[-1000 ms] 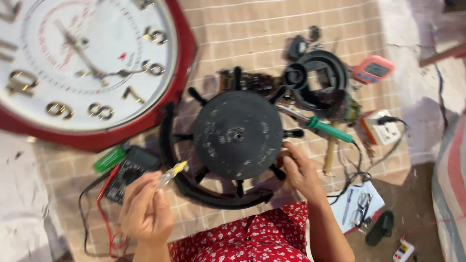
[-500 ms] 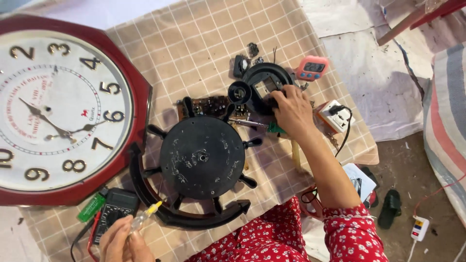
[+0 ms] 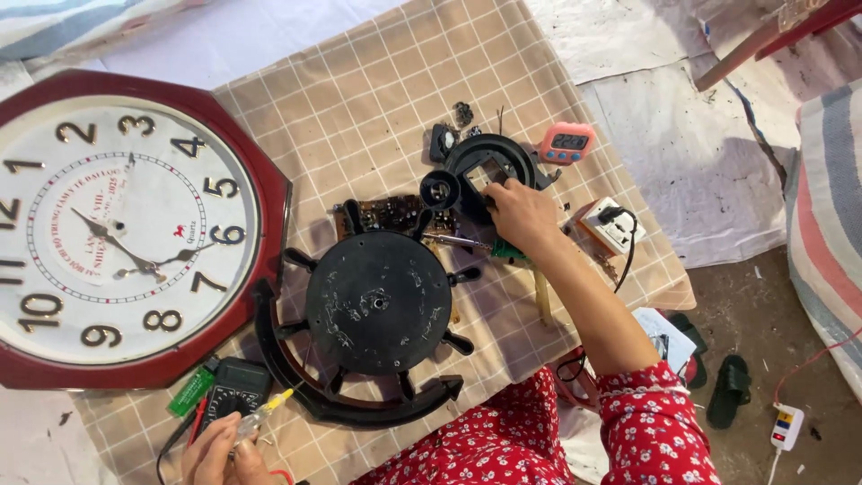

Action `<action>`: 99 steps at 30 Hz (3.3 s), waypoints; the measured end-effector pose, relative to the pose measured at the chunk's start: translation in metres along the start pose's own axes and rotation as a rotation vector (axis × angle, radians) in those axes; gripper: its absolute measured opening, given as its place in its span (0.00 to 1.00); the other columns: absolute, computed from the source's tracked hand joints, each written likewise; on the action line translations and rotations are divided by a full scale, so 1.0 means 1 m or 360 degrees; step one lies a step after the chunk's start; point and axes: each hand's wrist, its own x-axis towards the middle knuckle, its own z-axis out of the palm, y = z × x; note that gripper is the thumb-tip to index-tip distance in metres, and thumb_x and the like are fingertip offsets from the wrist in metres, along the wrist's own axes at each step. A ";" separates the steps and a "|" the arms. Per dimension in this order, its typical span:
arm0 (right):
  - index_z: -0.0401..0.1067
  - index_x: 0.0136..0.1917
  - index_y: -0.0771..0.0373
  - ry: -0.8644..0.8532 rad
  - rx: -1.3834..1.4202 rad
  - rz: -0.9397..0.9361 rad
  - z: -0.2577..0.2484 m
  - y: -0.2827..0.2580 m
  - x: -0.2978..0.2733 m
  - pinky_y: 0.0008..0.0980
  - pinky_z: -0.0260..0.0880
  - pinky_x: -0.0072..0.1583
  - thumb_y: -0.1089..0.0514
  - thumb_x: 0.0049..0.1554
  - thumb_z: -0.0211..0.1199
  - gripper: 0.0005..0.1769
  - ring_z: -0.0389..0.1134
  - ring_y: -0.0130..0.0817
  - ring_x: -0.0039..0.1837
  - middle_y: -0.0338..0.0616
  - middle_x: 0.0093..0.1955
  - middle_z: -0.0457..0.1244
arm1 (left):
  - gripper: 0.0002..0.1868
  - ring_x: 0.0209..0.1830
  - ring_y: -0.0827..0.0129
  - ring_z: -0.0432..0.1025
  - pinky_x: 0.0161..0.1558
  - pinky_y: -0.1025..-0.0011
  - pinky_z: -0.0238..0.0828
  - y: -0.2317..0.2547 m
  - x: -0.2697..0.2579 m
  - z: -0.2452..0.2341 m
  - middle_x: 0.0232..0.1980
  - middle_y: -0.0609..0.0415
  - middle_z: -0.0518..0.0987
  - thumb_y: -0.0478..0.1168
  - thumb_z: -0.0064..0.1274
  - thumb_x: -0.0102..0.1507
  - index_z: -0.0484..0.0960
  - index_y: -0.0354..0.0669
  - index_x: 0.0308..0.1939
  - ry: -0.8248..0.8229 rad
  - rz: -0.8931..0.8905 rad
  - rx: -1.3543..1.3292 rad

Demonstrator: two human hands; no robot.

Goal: The person works on the back of a disassembled wall clock, using a screwdriver to remove screws from the black plastic casing. They manipulate the casing and internal components, occasionally picking up and setting down small parts on the cluttered work surface.

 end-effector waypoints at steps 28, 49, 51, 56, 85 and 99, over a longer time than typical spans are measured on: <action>0.67 0.48 0.58 0.1228 -0.0152 -0.0535 -0.031 0.018 0.109 0.31 0.57 0.47 0.55 0.49 0.62 0.14 0.55 0.34 0.43 0.43 0.41 0.56 | 0.08 0.42 0.56 0.67 0.42 0.70 0.68 0.011 -0.001 -0.001 0.43 0.35 0.69 0.31 0.40 0.62 0.68 0.26 0.42 -0.0039 0.0089 0.0181; 0.69 0.41 0.52 0.0862 -0.0653 -0.0436 0.018 0.000 0.101 0.33 0.58 0.45 0.61 0.49 0.51 0.09 0.59 0.39 0.46 0.42 0.41 0.59 | 0.07 0.39 0.60 0.73 0.38 0.74 0.76 0.060 -0.001 -0.012 0.44 0.40 0.72 0.26 0.42 0.56 0.72 0.27 0.38 -0.0080 0.0107 -0.0087; 0.67 0.41 0.52 0.0911 -0.0618 -0.0429 0.024 0.002 0.104 0.32 0.58 0.48 0.61 0.46 0.54 0.08 0.59 0.39 0.46 0.41 0.41 0.59 | 0.08 0.38 0.60 0.73 0.37 0.73 0.77 0.058 0.001 -0.009 0.41 0.41 0.73 0.26 0.42 0.56 0.73 0.29 0.38 -0.0042 0.0252 -0.0214; 0.66 0.42 0.49 0.1061 -0.0503 -0.0424 0.039 0.008 0.121 0.37 0.58 0.44 0.55 0.49 0.50 0.07 0.60 0.40 0.44 0.39 0.38 0.59 | 0.06 0.34 0.63 0.73 0.35 0.73 0.72 0.070 0.011 -0.007 0.37 0.44 0.75 0.32 0.42 0.56 0.74 0.33 0.34 -0.0001 0.0424 -0.0096; 0.59 0.44 0.67 0.1587 0.1105 -0.0361 0.011 0.004 -0.083 0.36 0.55 0.50 0.74 0.52 0.45 0.08 0.54 0.42 0.49 0.52 0.45 0.54 | 0.17 0.33 0.72 0.71 0.38 0.72 0.63 0.032 0.066 0.055 0.33 0.59 0.77 0.47 0.49 0.52 0.76 0.51 0.44 -0.1146 -0.1036 0.0374; 0.64 0.40 0.62 0.1146 0.0433 0.0114 0.030 -0.007 -0.036 0.41 0.54 0.54 0.62 0.51 0.57 0.03 0.54 0.46 0.55 0.52 0.53 0.55 | 0.24 0.39 0.68 0.72 0.44 0.74 0.66 0.020 0.071 0.066 0.41 0.53 0.78 0.52 0.48 0.53 0.74 0.45 0.49 -0.1232 -0.1283 0.0440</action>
